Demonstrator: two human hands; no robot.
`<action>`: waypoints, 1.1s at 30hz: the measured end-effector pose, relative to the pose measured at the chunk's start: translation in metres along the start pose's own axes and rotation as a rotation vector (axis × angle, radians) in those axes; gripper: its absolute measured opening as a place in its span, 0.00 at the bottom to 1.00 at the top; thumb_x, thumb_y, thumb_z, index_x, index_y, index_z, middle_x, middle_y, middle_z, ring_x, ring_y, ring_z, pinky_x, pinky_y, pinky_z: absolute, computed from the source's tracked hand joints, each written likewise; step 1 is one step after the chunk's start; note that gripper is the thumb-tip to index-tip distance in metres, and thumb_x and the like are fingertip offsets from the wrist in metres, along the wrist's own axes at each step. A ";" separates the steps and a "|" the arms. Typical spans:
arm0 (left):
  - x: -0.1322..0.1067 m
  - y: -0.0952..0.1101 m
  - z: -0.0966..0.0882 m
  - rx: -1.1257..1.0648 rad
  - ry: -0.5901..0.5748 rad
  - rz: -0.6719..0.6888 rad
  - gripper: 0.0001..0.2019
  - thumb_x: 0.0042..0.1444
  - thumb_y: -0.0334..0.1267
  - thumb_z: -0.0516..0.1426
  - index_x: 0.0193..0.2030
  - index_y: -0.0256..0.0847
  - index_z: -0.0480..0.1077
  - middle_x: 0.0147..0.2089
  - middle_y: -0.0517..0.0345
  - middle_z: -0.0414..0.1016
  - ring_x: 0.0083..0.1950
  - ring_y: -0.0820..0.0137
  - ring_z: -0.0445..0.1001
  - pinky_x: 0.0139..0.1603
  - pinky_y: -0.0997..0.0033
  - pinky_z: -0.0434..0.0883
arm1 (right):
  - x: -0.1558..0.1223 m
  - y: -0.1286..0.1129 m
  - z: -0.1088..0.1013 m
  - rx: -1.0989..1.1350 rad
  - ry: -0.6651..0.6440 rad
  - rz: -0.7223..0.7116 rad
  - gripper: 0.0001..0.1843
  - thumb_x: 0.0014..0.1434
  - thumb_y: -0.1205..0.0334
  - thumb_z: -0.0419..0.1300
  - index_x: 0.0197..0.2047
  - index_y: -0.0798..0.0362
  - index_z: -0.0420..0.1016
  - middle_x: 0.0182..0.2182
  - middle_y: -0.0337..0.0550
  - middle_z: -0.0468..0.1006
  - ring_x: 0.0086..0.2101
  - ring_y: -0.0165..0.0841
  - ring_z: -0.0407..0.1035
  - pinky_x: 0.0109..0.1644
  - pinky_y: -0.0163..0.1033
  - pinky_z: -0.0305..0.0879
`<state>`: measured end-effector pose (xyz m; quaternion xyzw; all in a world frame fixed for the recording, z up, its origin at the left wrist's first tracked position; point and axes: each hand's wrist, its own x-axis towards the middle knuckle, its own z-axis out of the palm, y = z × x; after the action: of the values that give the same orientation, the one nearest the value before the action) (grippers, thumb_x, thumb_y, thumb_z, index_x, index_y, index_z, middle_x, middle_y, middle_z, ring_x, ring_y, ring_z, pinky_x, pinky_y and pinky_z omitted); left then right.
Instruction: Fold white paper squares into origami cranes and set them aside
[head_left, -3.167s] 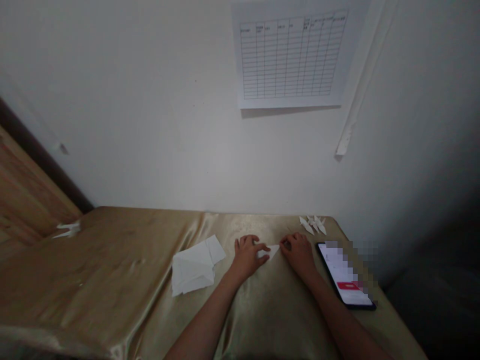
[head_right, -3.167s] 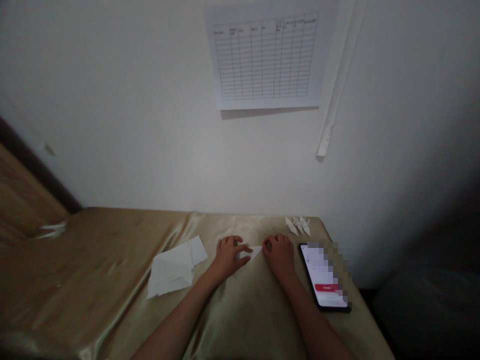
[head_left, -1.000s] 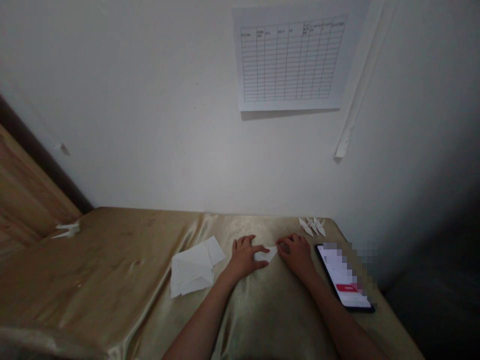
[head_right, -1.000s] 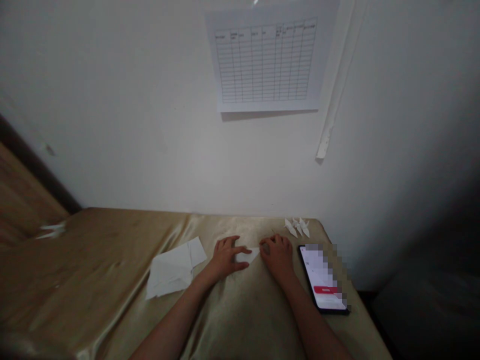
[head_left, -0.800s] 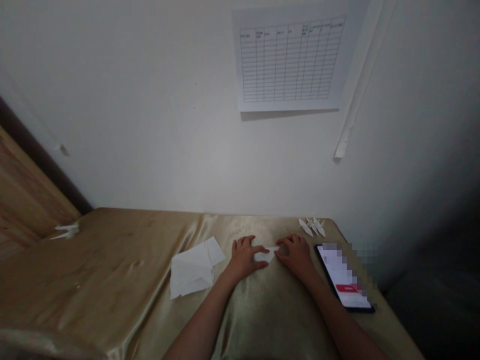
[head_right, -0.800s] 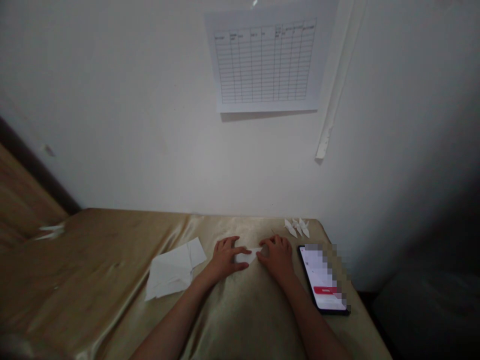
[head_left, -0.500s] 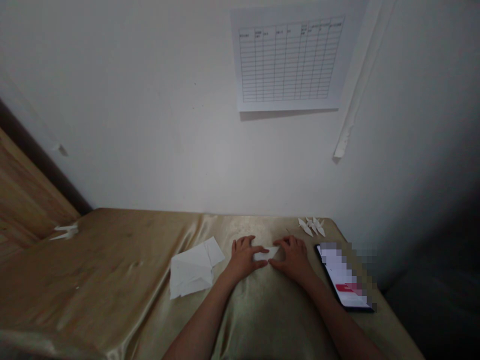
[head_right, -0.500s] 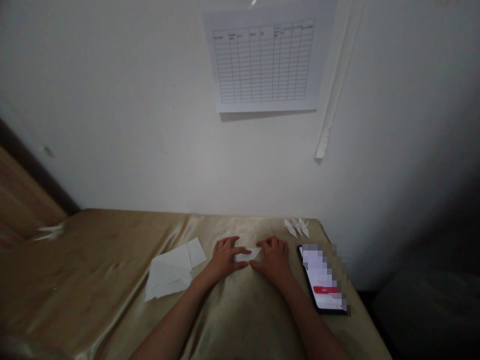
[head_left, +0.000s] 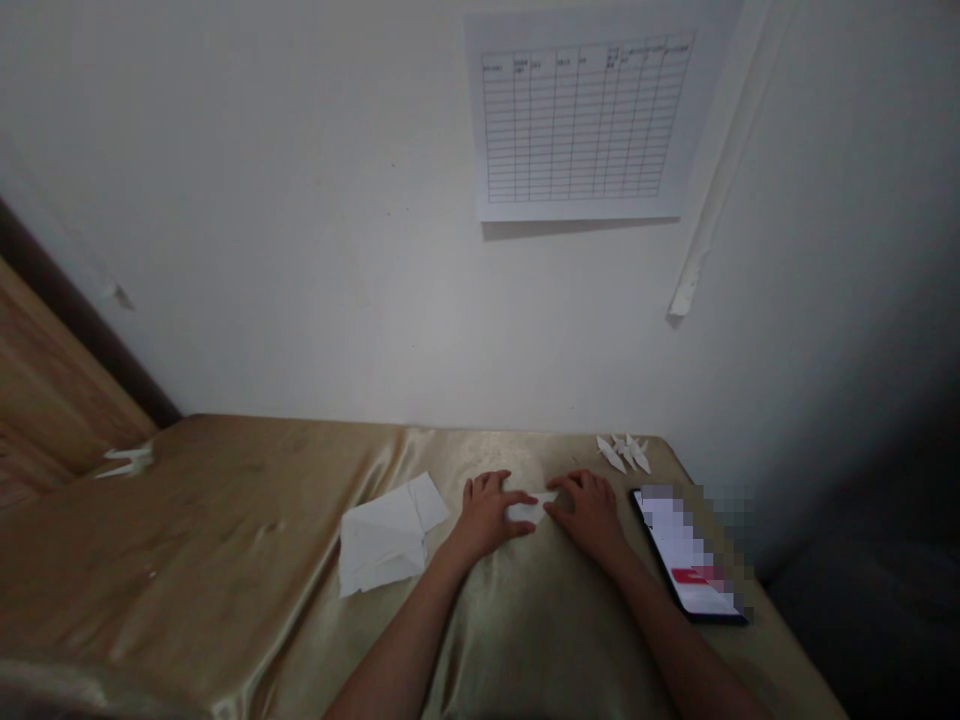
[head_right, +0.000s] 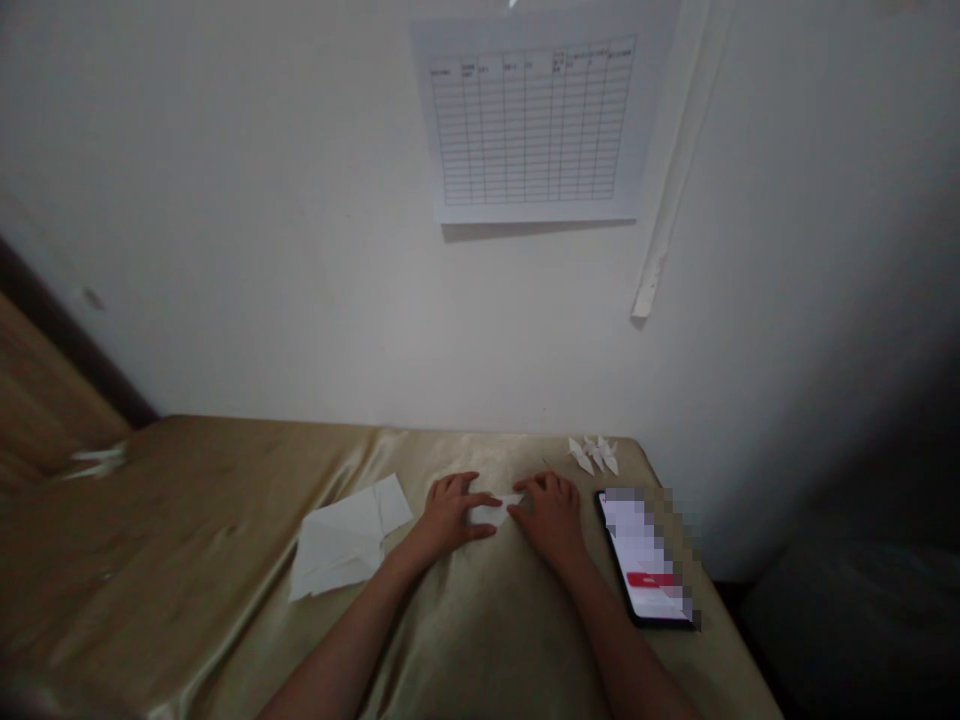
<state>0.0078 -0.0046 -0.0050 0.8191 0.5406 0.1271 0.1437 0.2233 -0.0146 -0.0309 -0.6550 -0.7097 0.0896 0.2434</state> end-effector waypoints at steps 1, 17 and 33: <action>0.000 0.000 0.000 0.000 0.000 -0.001 0.21 0.54 0.52 0.70 0.56 0.68 0.78 0.72 0.54 0.64 0.74 0.44 0.57 0.73 0.34 0.51 | 0.002 0.000 0.001 -0.005 0.004 0.016 0.16 0.62 0.52 0.65 0.52 0.40 0.81 0.53 0.46 0.75 0.56 0.47 0.65 0.64 0.51 0.54; 0.002 0.007 0.003 -0.111 0.097 -0.028 0.11 0.68 0.46 0.58 0.51 0.61 0.81 0.67 0.55 0.72 0.70 0.49 0.64 0.71 0.27 0.51 | 0.004 0.008 0.003 0.078 0.073 -0.145 0.19 0.58 0.65 0.62 0.52 0.44 0.81 0.52 0.47 0.75 0.55 0.43 0.66 0.64 0.49 0.57; 0.003 0.004 -0.006 -0.118 0.294 -0.141 0.02 0.59 0.40 0.67 0.36 0.51 0.83 0.64 0.56 0.74 0.68 0.52 0.65 0.73 0.30 0.50 | 0.010 0.024 0.010 0.164 0.095 -0.139 0.10 0.66 0.58 0.59 0.37 0.51 0.80 0.45 0.49 0.79 0.51 0.42 0.68 0.60 0.47 0.62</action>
<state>0.0105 -0.0026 0.0025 0.7418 0.6036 0.2664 0.1196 0.2394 0.0003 -0.0481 -0.5856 -0.7313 0.0993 0.3353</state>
